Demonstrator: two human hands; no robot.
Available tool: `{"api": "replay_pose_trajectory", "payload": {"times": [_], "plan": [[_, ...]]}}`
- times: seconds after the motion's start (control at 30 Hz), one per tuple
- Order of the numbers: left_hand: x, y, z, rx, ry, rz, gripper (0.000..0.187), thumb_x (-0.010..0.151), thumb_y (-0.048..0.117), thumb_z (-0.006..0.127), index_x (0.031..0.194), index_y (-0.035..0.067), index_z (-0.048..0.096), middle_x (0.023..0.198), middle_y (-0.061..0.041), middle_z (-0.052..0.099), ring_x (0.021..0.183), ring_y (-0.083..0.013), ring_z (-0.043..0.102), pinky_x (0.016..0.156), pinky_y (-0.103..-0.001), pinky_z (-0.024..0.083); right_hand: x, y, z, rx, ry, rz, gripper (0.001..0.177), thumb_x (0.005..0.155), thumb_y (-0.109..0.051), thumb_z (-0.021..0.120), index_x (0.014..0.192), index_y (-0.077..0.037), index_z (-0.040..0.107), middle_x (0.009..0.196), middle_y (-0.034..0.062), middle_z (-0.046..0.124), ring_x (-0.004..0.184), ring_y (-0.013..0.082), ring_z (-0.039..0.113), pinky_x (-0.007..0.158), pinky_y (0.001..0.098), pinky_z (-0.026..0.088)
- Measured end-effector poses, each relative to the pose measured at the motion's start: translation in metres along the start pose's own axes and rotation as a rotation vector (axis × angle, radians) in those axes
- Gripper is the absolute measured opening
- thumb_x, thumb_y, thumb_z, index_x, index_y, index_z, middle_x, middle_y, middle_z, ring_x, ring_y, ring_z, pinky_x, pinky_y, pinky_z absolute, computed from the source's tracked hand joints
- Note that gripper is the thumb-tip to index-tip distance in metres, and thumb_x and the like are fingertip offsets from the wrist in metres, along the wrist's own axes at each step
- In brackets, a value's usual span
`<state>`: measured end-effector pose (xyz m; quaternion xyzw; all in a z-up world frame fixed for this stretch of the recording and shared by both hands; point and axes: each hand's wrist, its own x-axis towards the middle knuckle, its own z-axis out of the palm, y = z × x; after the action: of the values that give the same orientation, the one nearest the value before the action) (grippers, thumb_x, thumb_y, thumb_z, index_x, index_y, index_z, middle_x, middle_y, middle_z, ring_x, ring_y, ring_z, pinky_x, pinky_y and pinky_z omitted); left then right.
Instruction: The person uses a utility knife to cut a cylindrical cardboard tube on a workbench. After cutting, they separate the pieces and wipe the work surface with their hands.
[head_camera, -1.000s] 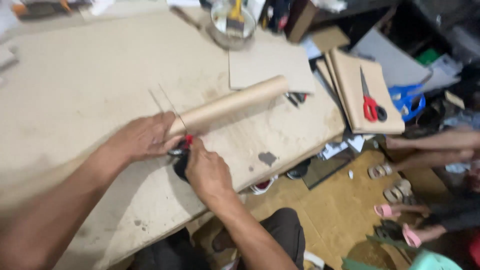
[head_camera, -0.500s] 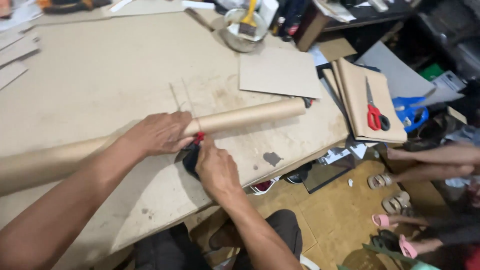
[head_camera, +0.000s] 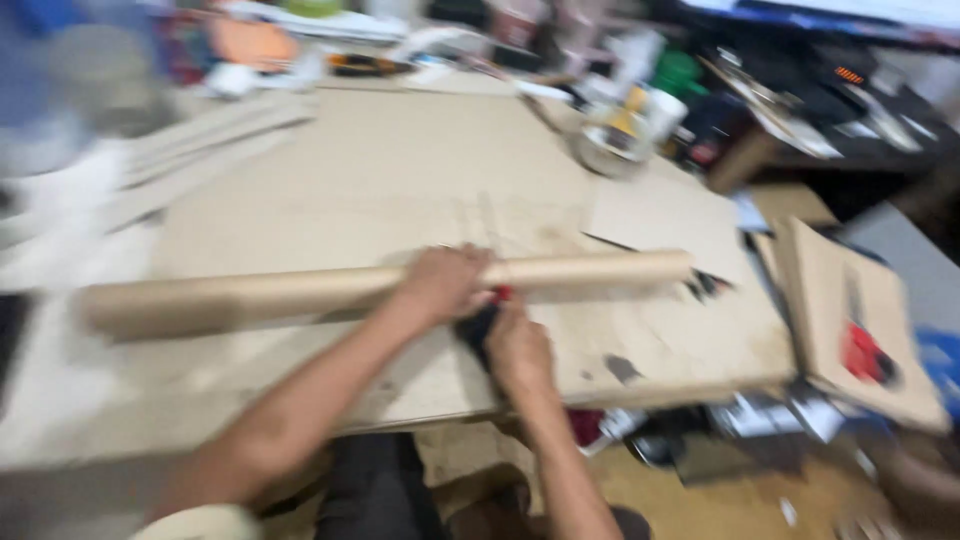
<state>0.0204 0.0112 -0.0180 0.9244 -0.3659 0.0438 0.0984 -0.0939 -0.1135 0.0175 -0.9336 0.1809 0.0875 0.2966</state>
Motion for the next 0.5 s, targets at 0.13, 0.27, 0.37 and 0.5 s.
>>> {"api": "replay_pose_trajectory", "payload": {"times": [0.13,0.27,0.37,0.5], "plan": [[-0.021,0.019,-0.027,0.026,0.093,-0.051,0.049,0.09,0.05,0.062,0.12,0.011,0.065,0.103,-0.015,0.07,0.093,-0.0394,0.073,0.079,-0.052,0.059,0.007,0.011,0.01,-0.076,0.063,-0.028,0.043,0.101,-0.033,0.029,0.121,-0.013,0.061,0.101,0.0335,0.072,0.108,0.0495,0.069,0.09,0.061,0.054],[-0.018,0.015,-0.024,0.065,0.09,0.001,0.052,0.088,0.054,0.059,0.117,0.011,0.06,0.104,-0.018,0.069,0.091,-0.0413,0.073,0.079,-0.053,0.059,0.017,0.021,0.019,-0.041,0.144,-0.053,0.045,0.104,-0.036,0.03,0.127,-0.016,0.063,0.1,0.0351,0.072,0.108,0.0515,0.068,0.09,0.0603,0.055],[-0.007,0.008,-0.014,0.066,0.08,0.027,0.053,0.085,0.056,0.052,0.114,0.012,0.058,0.103,-0.018,0.069,0.092,-0.0421,0.073,0.081,-0.053,0.058,0.023,0.024,0.024,-0.035,0.165,-0.059,0.047,0.103,-0.037,0.03,0.13,-0.017,0.062,0.102,0.0357,0.071,0.109,0.0523,0.067,0.092,0.0607,0.055],[-0.004,0.007,-0.01,0.009,0.101,0.032,0.054,0.083,0.054,0.043,0.11,0.011,0.062,0.104,-0.017,0.067,0.099,-0.0432,0.07,0.085,-0.056,0.057,0.04,0.042,0.037,-0.023,0.168,-0.061,0.045,0.102,-0.039,0.03,0.131,-0.017,0.057,0.105,0.0361,0.07,0.112,0.0524,0.065,0.093,0.0613,0.054]]}}
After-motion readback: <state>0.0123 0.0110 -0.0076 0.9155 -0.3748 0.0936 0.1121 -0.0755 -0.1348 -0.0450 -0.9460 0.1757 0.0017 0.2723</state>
